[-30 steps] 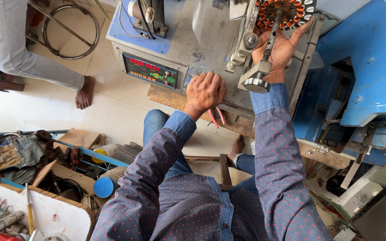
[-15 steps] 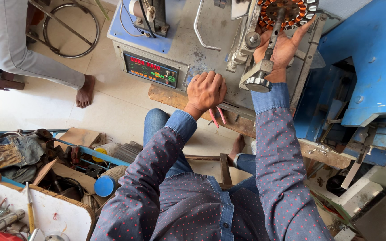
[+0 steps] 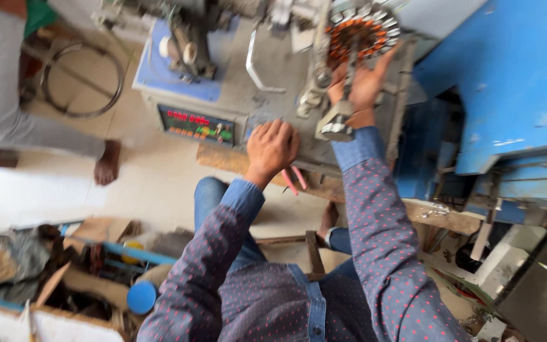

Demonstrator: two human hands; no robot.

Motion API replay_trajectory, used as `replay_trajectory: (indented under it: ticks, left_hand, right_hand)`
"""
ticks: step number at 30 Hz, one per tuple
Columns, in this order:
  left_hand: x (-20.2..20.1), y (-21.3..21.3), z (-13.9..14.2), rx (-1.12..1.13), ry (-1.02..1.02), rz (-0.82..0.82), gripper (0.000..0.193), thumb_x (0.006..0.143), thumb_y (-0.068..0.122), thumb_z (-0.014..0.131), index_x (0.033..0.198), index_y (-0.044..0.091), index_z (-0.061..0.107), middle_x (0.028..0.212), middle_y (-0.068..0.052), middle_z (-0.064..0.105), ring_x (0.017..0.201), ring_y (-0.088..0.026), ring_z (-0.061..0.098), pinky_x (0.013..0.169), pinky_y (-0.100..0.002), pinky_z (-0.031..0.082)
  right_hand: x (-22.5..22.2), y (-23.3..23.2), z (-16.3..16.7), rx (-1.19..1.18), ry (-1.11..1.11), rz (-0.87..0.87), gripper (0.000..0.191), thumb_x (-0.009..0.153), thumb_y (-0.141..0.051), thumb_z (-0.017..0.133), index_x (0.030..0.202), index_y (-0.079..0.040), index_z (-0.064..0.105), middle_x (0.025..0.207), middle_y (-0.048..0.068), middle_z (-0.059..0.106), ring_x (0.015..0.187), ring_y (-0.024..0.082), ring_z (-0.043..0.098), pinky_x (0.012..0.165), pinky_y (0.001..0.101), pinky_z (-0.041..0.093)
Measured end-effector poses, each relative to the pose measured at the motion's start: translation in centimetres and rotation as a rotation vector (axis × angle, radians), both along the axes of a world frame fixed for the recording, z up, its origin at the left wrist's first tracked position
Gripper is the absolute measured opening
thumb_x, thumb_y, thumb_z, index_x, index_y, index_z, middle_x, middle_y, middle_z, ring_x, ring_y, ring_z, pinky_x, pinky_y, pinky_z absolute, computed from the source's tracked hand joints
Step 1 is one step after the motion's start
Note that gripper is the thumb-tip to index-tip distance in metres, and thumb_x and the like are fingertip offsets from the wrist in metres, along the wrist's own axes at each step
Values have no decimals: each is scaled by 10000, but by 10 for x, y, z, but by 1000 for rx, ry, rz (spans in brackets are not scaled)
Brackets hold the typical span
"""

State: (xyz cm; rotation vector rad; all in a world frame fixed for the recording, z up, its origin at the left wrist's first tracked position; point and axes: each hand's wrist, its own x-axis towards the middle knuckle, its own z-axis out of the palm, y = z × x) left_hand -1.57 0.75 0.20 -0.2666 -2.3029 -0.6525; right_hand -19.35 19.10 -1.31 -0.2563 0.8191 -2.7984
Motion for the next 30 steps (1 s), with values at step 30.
replay_trajectory:
  ticks: [30]
  left_hand:
    - [-44, -26, 115, 48, -273, -179, 605, 809, 30, 746, 1370, 57, 522, 960, -81, 690, 944, -296, 685, 1178, -574, 261]
  right_hand:
    - [14, -10, 31, -175, -82, 166, 1097, 800, -863, 499, 1445, 24, 504, 1312, 240, 627, 1165, 381, 652, 1006, 463, 581]
